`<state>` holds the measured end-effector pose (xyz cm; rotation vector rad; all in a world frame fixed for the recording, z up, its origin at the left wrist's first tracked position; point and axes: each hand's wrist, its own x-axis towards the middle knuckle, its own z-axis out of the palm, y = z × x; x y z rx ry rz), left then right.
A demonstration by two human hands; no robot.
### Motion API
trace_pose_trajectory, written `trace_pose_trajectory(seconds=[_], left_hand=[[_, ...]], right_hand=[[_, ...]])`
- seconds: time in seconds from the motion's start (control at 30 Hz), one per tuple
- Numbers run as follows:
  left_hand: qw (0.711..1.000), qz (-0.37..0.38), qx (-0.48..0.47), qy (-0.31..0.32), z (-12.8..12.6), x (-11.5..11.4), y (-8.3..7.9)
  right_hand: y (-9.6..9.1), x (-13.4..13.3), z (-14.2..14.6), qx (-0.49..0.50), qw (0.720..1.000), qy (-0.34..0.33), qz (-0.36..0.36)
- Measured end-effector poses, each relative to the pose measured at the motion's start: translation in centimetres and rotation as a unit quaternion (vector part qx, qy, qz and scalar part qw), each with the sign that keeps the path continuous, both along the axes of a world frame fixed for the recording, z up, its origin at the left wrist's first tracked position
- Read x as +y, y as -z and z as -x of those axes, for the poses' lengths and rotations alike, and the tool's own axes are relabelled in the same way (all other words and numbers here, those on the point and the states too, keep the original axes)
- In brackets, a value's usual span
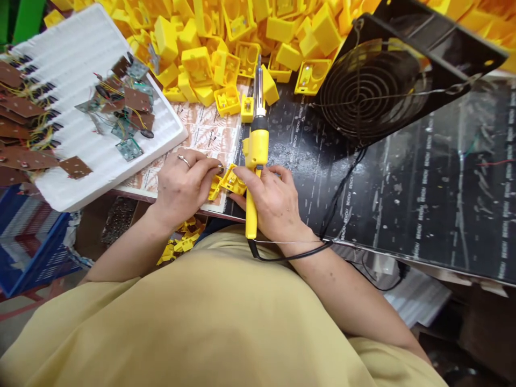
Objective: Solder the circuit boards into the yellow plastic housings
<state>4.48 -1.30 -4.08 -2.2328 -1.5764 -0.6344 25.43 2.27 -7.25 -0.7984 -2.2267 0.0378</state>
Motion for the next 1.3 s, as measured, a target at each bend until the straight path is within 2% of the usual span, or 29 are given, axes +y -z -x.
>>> trace_pose_trajectory(seconds=[0.13, 0.27, 0.33, 0.43, 0.6, 0.8, 1.0, 1.1, 1.3], left_hand=[[0.994, 0.040, -0.102, -0.005, 0.2, -0.3, -0.1], [0.969, 0.077, -0.232, 0.019, 0.5, -0.5, -0.2], [0.958, 0.100, -0.266, 0.033, 0.6, -0.6, -0.1], [0.960, 0.113, -0.251, 0.060, 1.0, -0.8, 0.2], [0.981, 0.080, -0.163, 0.068, 1.3, -1.2, 0.5], [0.965, 0.106, -0.231, 0.057, 1.2, -1.3, 0.5], [0.955, 0.131, -0.261, 0.045, 1.1, -1.1, 0.8], [0.955, 0.143, -0.256, 0.048, 1.1, -1.0, 0.4], [0.954, 0.195, -0.219, 0.066, 0.9, -0.4, -0.4]], right_hand=[[0.2, 0.0, -0.1, 0.002, 1.000, 0.002, -0.003], [0.2, 0.0, -0.1, 0.004, 1.000, 0.003, -0.011], [0.3, 0.1, -0.1, 0.005, 1.000, 0.005, -0.013], [0.4, 0.3, 0.0, 0.012, 1.000, 0.005, -0.012], [-0.3, 0.3, -0.3, 0.044, 0.999, -0.016, -0.022], [-2.0, 0.2, -0.2, 0.074, 0.996, -0.052, -0.005], [-1.3, 1.2, 2.0, 0.019, 0.998, -0.061, -0.001], [-1.4, 1.3, 2.3, 0.004, 0.997, -0.071, 0.002], [-3.0, 0.9, 0.9, 0.000, 0.996, -0.091, -0.015]])
